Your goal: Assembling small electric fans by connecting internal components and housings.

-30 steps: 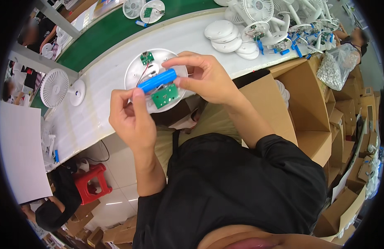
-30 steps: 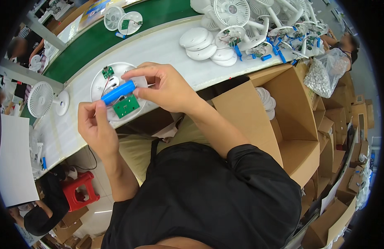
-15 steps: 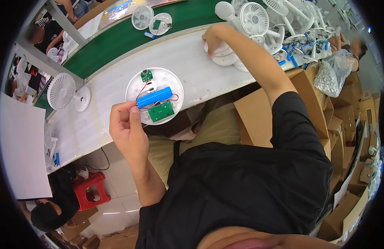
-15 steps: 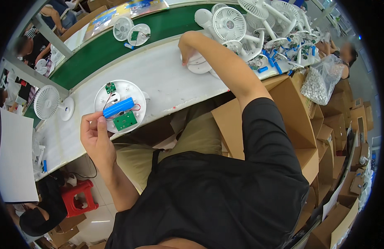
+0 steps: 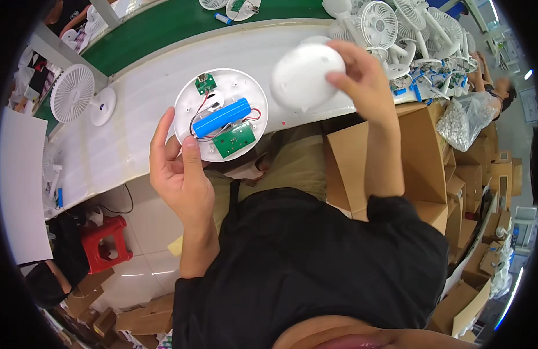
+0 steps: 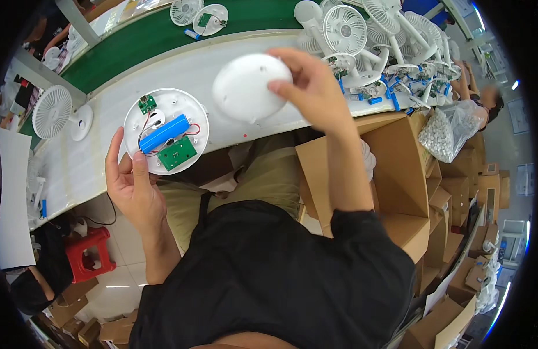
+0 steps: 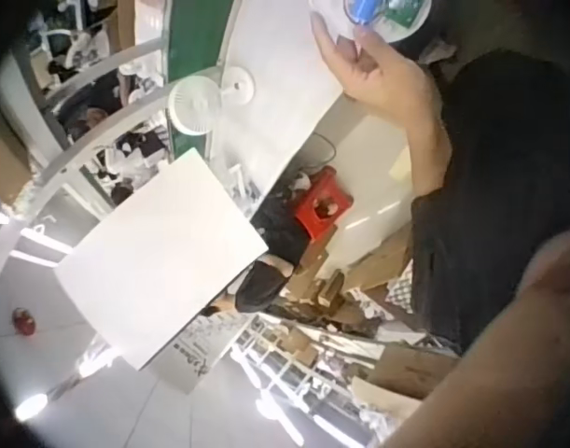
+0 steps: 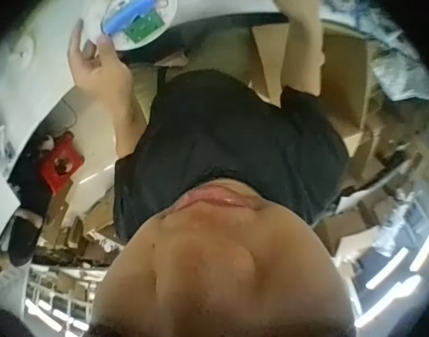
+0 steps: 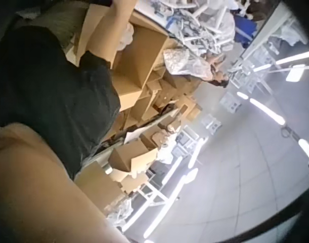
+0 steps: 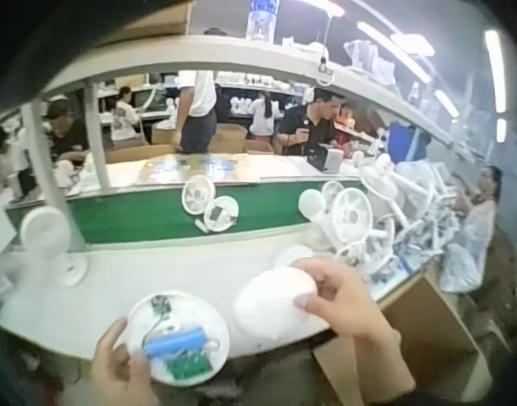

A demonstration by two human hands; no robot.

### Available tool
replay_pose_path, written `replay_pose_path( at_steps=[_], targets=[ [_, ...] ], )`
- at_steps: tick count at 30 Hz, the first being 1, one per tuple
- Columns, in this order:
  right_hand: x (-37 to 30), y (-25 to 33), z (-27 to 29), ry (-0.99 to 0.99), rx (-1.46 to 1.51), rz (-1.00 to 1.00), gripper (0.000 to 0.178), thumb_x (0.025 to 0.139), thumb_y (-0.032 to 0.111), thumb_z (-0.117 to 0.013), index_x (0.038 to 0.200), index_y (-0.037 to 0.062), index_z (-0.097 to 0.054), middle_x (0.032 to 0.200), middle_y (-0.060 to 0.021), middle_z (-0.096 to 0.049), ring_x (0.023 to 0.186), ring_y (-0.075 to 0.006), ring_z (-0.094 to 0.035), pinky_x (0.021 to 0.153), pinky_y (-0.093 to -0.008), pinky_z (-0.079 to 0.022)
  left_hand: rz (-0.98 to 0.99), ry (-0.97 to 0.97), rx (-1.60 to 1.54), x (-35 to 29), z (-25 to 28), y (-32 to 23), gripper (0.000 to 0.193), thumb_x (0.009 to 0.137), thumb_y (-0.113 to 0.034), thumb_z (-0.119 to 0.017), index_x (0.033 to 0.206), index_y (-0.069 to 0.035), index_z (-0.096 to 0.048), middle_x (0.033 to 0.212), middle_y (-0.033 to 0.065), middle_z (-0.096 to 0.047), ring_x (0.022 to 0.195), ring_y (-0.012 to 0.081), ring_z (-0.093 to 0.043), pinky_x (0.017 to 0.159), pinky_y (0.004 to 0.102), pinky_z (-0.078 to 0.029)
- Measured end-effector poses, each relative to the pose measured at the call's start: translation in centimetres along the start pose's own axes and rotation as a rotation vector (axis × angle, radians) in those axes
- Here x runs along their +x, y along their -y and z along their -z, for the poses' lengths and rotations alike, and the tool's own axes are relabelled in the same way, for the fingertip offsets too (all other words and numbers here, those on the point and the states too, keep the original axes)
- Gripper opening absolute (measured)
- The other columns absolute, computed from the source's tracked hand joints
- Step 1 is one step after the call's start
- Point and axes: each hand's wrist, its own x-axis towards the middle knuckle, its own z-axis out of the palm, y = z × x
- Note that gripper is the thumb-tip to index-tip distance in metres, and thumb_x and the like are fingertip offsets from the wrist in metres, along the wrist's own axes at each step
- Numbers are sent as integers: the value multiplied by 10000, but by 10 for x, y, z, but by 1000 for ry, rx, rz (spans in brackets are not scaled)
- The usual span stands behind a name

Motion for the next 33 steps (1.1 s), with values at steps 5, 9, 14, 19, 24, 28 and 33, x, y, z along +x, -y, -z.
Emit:
replay_pose_path(
  at_steps=[5, 9, 14, 19, 24, 28, 33],
  targets=[
    [-55, 20, -58, -114, 467, 53, 469, 830, -7, -626, 1279, -48, -495, 1079, -157, -621, 915, -209, -608, 832, -280, -518, -19, 6, 139, -14, -1, 5, 446, 944, 2, -541, 1378, 25, -443, 1111, 228, -654, 923, 213, -659, 790, 251, -543],
    [-56, 19, -104, -127, 655, 31, 462, 874, 29, -606, 1307, -23, -454, 1186, -163, -564, 1033, -210, -555, 932, -308, -464, -55, -17, 228, -25, -3, 12, 448, 941, 12, -534, 1378, 32, -438, 1137, 230, -645, 943, 212, -655, 809, 251, -539],
    [-54, 24, -129, -188, 738, -101, 450, 905, 54, -586, 1321, -10, -427, 1235, -165, -516, 1081, -206, -517, 970, -316, -434, -141, -37, 182, -32, -3, 23, 447, 943, 14, -522, 1381, 33, -433, 1157, 225, -635, 965, 213, -651, 820, 254, -534],
    [-55, 26, -140, -205, 675, -141, 450, 920, 64, -574, 1333, -1, -406, 1256, -158, -480, 1080, -215, -509, 968, -319, -436, -165, -60, 116, -36, 2, 35, 430, 974, -58, -500, 1388, 34, -426, 1171, 217, -626, 989, 224, -644, 834, 269, -532],
    [-62, 23, -149, -213, 595, -58, 458, 923, 72, -579, 1339, 3, -399, 1255, -149, -461, 1092, -228, -505, 969, -321, -436, -110, -102, -36, -45, 7, 37, 459, 989, -152, -495, 1394, 49, -413, 1192, 218, -609, 1004, 235, -636, 830, 283, -527],
    [-68, 18, -147, -167, 548, -36, 469, 924, 75, -579, 1347, 5, -390, 1261, -147, -447, 1110, -232, -495, 973, -320, -432, -58, 82, 145, -53, 15, 27, 495, 970, -178, -520, 1372, 94, -423, 1234, 236, -576, 1019, 227, -617, 811, 273, -514],
    [-72, 11, -147, -143, 440, -1, 492, 946, 101, -550, 1384, -9, -355, 1275, -154, -470, 1091, -222, -504, 958, -312, -417, -75, 48, 158, -49, 15, 24, 547, 946, -194, -564, 1381, 99, -408, 1162, 224, -613, 965, 234, -625, 799, 291, -507]
  ],
)
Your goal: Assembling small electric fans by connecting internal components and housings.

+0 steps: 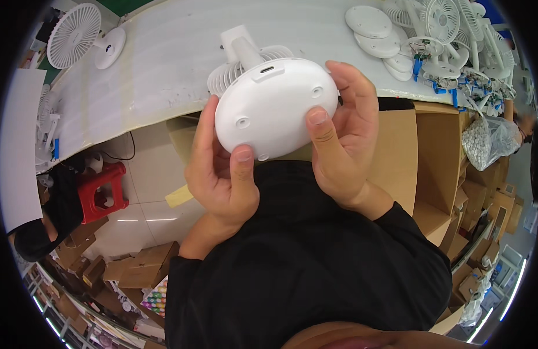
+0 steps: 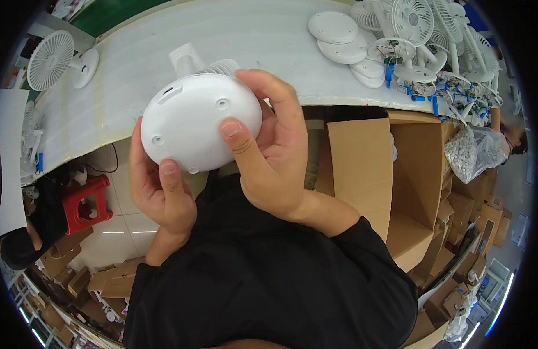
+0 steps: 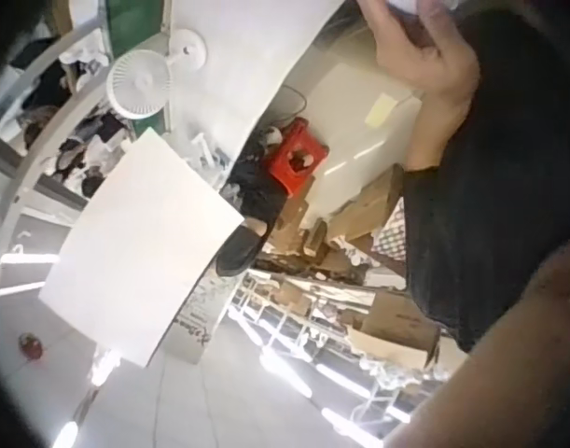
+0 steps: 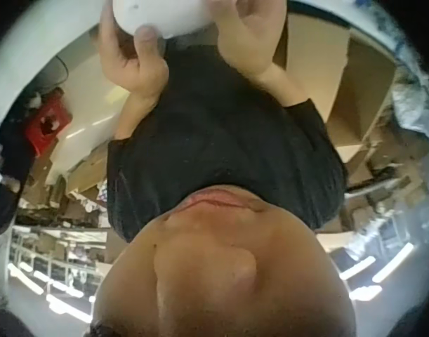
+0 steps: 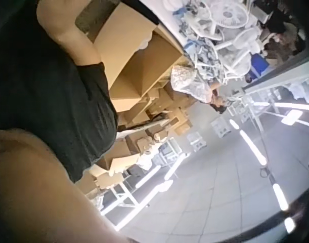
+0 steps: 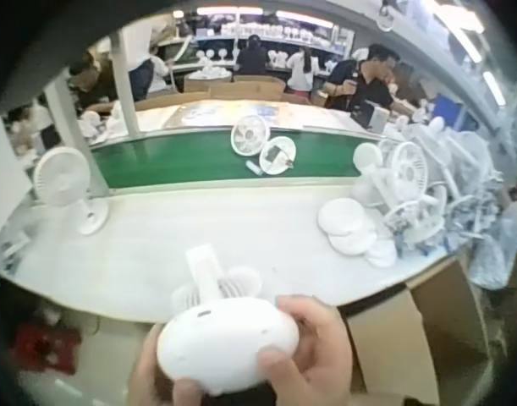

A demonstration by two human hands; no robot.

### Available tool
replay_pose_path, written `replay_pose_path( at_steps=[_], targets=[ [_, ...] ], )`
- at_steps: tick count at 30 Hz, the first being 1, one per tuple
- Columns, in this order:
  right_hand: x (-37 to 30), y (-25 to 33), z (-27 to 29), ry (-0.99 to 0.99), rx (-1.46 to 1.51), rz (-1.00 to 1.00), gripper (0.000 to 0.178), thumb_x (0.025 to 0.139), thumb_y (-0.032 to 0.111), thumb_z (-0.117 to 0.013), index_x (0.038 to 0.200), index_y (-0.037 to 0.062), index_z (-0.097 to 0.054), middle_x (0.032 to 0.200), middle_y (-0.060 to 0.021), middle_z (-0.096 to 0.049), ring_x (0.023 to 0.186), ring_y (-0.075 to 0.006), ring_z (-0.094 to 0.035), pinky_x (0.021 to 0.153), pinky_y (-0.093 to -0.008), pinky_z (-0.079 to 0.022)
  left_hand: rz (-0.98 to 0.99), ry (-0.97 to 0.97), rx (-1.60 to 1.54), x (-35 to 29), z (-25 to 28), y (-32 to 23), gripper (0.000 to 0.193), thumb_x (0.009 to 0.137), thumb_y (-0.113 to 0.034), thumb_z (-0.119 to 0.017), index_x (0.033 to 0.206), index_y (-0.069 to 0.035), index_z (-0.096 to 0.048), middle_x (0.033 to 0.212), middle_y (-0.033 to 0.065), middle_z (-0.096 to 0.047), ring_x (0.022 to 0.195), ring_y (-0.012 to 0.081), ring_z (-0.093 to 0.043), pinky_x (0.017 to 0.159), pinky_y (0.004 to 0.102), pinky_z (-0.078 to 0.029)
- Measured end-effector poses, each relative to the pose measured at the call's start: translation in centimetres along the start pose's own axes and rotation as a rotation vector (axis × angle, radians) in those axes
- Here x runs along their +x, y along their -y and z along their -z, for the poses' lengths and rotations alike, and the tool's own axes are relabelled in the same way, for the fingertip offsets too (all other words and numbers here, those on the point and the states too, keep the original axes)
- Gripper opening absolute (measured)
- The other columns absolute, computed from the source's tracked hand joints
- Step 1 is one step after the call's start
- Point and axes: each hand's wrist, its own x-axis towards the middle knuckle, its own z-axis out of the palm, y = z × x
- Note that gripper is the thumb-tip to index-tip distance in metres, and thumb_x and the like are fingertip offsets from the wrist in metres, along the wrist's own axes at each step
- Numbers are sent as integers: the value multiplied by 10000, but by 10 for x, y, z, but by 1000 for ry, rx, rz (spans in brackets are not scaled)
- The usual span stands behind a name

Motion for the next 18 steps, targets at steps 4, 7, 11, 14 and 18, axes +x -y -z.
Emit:
replay_pose_path(
  at_steps=[4, 7, 11, 14, 18],
  targets=[
    [-3, 0, 2, 19, -51, -15, 460, 886, 55, -609, 1316, 0, -453, 1221, -140, -443, 1009, -198, -485, 892, -299, -440, -61, 135, 130, 9, 10, 1, 523, 936, -182, -584, 1353, 91, -428, 1108, 200, -642, 879, 229, -634, 766, 298, -512],
    [1, 5, 7, 129, -113, -27, 451, 874, 91, -633, 1291, -5, -493, 1185, -138, -482, 973, -192, -499, 870, -279, -428, -12, 97, 81, 5, 14, 0, 489, 916, -178, -612, 1306, 82, -470, 1080, 189, -654, 860, 226, -636, 754, 292, -513],
    [15, 13, 14, 280, -182, -40, 418, 843, 135, -678, 1220, -7, -564, 1118, -128, -530, 909, -183, -513, 826, -258, -418, 9, 97, 78, 0, 20, 0, 438, 881, -166, -655, 1232, 67, -532, 1047, 180, -671, 836, 223, -639, 738, 285, -514],
    [23, 16, 16, 415, -238, -79, 353, 800, 155, -730, 1106, 2, -642, 1038, -108, -552, 841, -177, -514, 770, -255, -422, -74, 197, 191, -1, 24, 3, 385, 834, -146, -701, 1147, 49, -591, 1030, 189, -685, 822, 226, -643, 730, 283, -517],
    [27, 15, 12, 439, -324, 177, 294, 767, 161, -770, 1008, 15, -686, 955, -79, -561, 782, -177, -525, 709, -260, -435, -178, 217, 203, 7, 32, 5, 365, 796, -126, -722, 1103, 42, -618, 1007, 200, -696, 794, 242, -654, 706, 286, -524]
  ],
)
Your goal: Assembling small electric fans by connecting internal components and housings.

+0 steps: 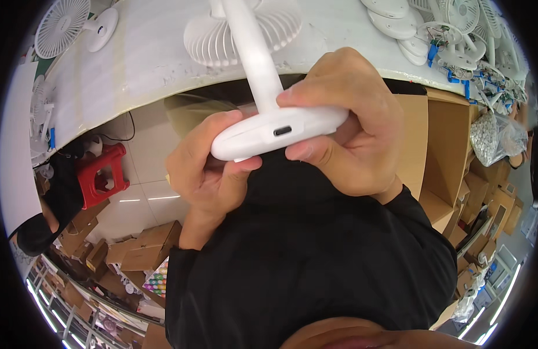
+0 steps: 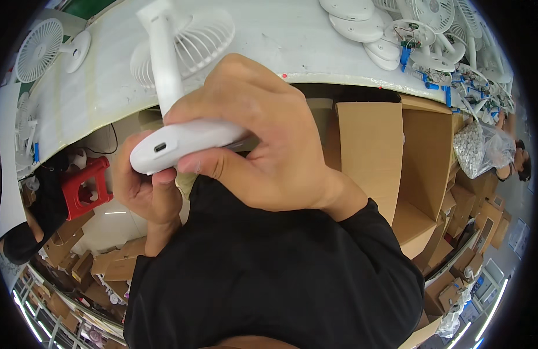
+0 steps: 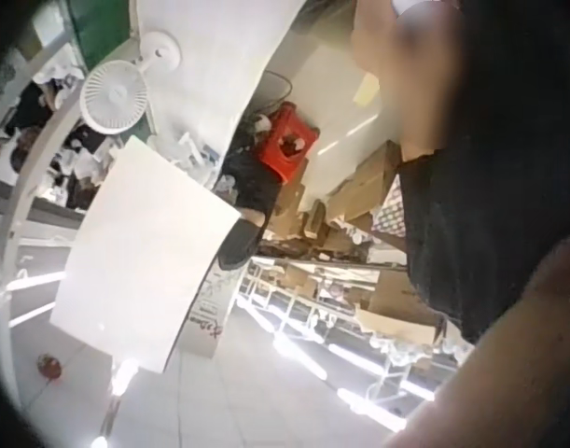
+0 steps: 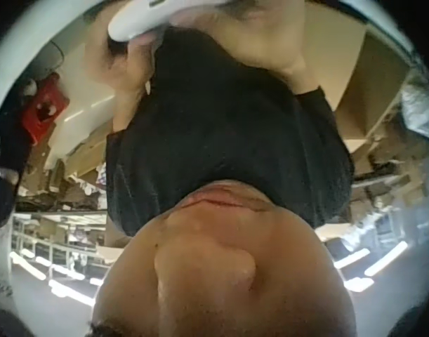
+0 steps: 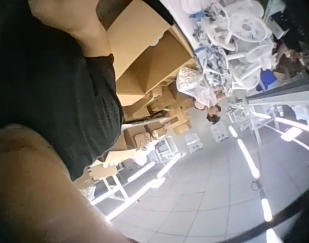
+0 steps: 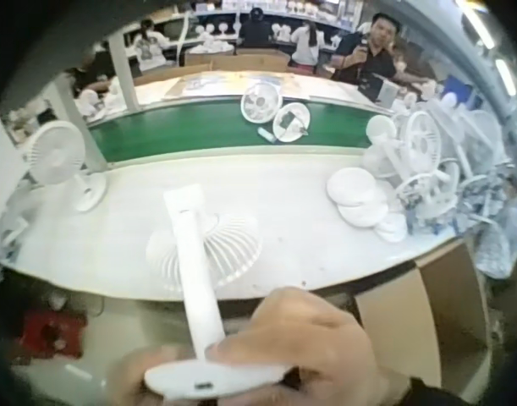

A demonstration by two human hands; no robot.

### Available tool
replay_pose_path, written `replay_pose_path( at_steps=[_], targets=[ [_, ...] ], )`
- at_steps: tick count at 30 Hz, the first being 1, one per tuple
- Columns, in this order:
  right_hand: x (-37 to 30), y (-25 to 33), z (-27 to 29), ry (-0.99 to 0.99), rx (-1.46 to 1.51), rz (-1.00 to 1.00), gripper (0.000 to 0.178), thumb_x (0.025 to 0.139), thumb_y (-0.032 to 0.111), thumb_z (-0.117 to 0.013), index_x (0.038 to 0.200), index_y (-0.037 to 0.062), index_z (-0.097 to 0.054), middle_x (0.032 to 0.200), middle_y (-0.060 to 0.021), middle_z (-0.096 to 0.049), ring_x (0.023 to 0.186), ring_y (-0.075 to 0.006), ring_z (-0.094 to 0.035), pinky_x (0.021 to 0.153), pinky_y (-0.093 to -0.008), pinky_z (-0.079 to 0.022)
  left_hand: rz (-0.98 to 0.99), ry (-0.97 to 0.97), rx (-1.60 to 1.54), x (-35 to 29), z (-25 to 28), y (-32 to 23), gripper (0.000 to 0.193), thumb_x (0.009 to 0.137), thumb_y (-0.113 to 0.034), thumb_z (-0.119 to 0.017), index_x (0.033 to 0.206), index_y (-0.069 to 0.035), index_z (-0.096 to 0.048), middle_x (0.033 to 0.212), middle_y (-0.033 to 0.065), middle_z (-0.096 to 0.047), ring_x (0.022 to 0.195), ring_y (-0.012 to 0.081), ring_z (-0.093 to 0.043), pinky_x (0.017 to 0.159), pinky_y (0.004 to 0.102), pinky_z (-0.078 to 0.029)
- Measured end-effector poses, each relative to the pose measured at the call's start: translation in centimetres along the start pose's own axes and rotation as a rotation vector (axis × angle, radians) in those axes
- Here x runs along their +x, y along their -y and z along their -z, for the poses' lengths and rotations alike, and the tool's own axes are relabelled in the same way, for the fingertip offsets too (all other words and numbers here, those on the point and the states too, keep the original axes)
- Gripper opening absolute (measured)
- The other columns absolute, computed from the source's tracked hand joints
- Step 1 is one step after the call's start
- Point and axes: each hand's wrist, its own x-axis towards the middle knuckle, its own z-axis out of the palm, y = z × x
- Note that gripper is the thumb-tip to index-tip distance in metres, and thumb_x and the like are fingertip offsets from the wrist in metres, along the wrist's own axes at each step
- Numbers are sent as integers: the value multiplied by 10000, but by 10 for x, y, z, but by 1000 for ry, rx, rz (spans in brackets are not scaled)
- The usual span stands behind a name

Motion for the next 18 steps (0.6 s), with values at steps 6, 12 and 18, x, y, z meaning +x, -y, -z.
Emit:
replay_pose_path(
  at_steps=[6, 12, 18],
  targets=[
    [8, 2, -4, -97, -134, 337, 282, 754, 152, -790, 989, 29, -693, 941, -64, -566, 775, -186, -551, 677, -261, -459, -161, 44, -26, 17, 6, 7, 347, 823, -149, -696, 1120, 1, -600, 995, 183, -684, 846, 251, -649, 762, 308, -514],
    [10, 6, -1, -108, -144, 400, 242, 766, 120, -776, 984, 54, -695, 971, -68, -581, 813, -197, -578, 686, -262, -481, -268, 45, -35, 25, 4, 4, 349, 782, -80, -682, 1119, -33, -601, 1024, 200, -683, 866, 268, -654, 755, 323, -522],
    [6, 9, 0, -120, -141, 432, 210, 774, 113, -767, 968, 79, -693, 989, -69, -588, 828, -207, -586, 699, -273, -493, -332, 55, -63, 28, 3, 2, 347, 771, -56, -675, 1107, -48, -593, 1023, 205, -684, 862, 270, -654, 748, 329, -526]
  ],
)
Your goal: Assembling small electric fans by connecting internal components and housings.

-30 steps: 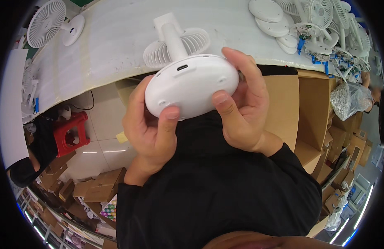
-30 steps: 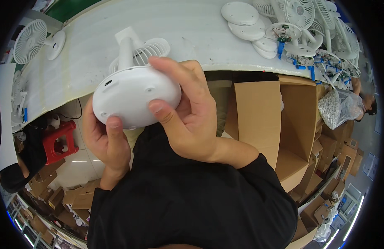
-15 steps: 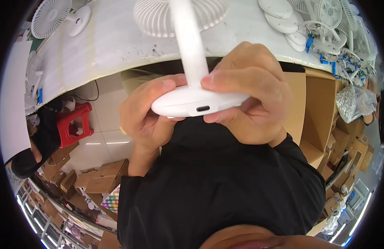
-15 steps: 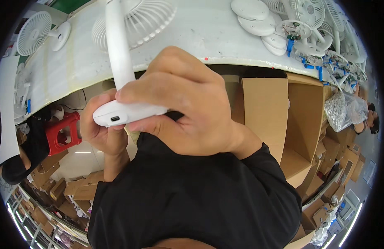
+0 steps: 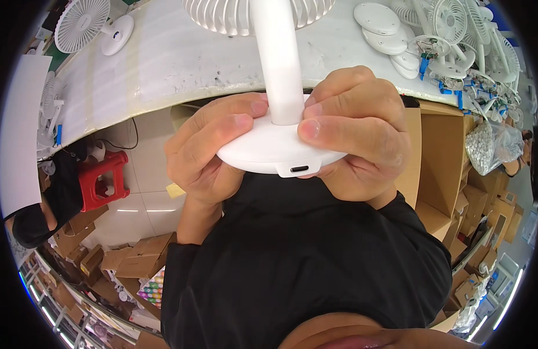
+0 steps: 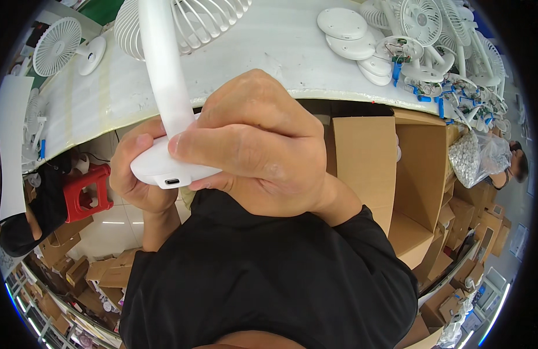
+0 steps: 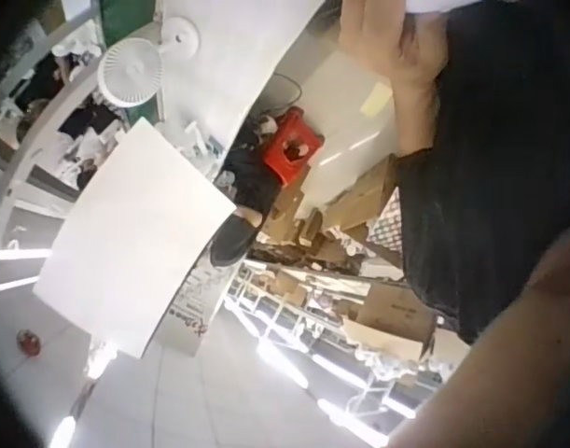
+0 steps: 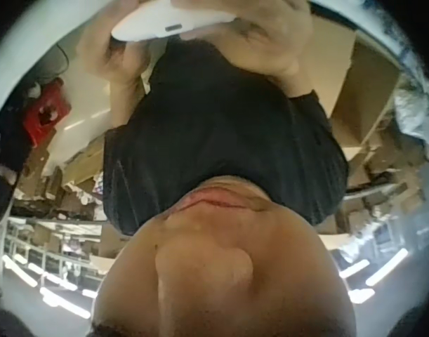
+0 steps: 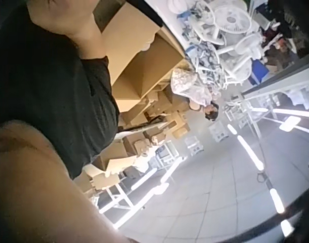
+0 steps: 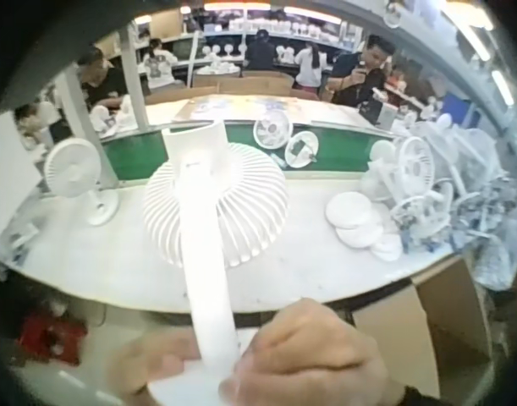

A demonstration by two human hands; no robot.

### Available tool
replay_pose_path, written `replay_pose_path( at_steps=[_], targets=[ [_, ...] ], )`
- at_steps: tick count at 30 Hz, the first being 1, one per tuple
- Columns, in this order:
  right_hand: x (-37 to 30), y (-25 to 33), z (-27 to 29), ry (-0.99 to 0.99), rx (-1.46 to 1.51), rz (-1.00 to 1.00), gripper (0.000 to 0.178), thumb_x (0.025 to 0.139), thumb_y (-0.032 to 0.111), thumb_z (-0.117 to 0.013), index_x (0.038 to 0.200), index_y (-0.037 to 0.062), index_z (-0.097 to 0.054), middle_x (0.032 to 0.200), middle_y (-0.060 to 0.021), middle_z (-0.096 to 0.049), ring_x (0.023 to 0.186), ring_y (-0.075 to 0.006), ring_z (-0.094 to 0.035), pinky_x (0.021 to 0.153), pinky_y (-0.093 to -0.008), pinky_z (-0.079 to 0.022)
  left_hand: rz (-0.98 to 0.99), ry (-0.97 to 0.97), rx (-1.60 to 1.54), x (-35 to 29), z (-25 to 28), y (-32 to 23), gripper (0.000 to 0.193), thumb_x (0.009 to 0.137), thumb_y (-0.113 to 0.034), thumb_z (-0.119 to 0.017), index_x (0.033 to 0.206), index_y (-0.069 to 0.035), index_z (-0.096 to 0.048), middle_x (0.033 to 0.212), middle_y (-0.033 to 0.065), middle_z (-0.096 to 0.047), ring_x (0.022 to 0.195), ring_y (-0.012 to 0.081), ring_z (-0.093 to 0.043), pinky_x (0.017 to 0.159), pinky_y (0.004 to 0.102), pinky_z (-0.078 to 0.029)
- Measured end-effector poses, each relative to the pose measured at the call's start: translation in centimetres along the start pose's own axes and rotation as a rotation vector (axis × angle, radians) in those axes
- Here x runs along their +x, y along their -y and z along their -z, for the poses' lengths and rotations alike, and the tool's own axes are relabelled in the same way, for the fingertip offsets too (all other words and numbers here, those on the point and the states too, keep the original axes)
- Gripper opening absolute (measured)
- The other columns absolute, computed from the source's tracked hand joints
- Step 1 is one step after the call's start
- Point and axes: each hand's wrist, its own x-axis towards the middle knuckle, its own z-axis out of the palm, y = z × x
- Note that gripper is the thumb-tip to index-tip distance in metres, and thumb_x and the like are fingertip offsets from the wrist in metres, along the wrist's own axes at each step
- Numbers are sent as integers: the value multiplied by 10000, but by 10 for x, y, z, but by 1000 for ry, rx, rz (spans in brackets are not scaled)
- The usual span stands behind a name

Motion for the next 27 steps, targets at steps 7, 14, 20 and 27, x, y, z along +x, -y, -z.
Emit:
replay_pose_path(
  at_steps=[7, 14, 20, 27],
  targets=[
    [2, 3, -8, -103, 21, -43, 178, 774, 114, -767, 935, 53, -722, 928, -30, -600, 804, -177, -545, 712, -276, -473, 38, -65, -67, 4, -6, -2, 282, 776, -11, -683, 1051, -11, -619, 1015, 197, -689, 865, 289, -670, 761, 336, -554],
    [7, -15, -5, -28, 58, -140, 220, 769, 121, -769, 966, 48, -702, 906, -43, -609, 792, -188, -548, 721, -289, -467, 174, -57, -202, 5, -4, 20, 356, 744, -35, -717, 1083, 14, -619, 1025, 172, -682, 848, 254, -636, 773, 323, -517],
    [68, -166, 39, -227, -460, -221, 313, 801, 58, -644, 1113, 71, -648, 975, -85, -600, 856, -208, -565, 787, -291, -453, 484, -204, -50, 1, 28, 87, 364, 770, -65, -702, 1110, 13, -601, 1036, 127, -630, 877, 216, -584, 798, 316, -487],
    [128, -342, 138, -54, -1108, -1070, 904, 686, 512, -781, 1418, 154, -388, 1378, -216, -345, 1224, -416, -397, 966, -559, -380, 549, -287, -13, -1, 42, 132, 348, 791, -73, -704, 1107, 25, -595, 1022, 109, -608, 903, 196, -545, 845, 296, -459]
  ],
)
